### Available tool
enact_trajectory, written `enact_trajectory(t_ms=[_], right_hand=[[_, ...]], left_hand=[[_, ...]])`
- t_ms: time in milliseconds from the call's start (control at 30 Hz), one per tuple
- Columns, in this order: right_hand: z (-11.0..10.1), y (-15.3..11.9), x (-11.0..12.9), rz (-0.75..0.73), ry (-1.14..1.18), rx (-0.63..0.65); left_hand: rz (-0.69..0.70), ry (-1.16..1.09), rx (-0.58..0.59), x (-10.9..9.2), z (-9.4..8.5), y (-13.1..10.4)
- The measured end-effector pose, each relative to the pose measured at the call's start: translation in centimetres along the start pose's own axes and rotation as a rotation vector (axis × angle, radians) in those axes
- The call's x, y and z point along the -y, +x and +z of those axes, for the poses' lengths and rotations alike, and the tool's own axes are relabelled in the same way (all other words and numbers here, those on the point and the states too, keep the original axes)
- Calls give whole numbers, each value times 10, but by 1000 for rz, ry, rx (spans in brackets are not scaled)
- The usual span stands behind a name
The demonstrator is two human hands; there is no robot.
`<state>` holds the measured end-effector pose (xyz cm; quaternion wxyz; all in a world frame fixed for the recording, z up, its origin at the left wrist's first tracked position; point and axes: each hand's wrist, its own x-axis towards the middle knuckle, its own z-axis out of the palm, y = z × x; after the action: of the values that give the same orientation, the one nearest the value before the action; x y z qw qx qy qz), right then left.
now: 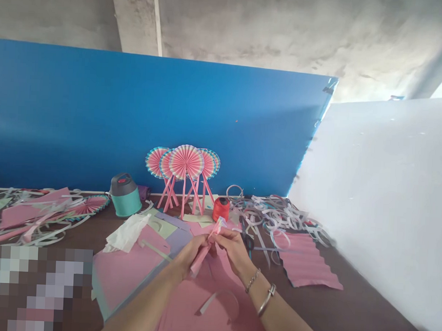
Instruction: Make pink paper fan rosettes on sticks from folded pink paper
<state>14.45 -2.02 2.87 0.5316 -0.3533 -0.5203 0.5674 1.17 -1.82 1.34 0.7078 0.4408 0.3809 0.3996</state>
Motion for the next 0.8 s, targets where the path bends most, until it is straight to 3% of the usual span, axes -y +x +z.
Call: enact_trajectory(t_ms=[100,267,433,800], right_hand=[[-2,1,-2,1,12,18],[-6,1,-3,18,56,11],[-7,2,-5,38,79,53],[-4,1,-7,20,62,72]], left_hand=[[-13,0,22,-1,1,-2],[99,17,91,-7,1,-7],[37,23,91,-5,0,-4],[76,9,96,7,-5,4]])
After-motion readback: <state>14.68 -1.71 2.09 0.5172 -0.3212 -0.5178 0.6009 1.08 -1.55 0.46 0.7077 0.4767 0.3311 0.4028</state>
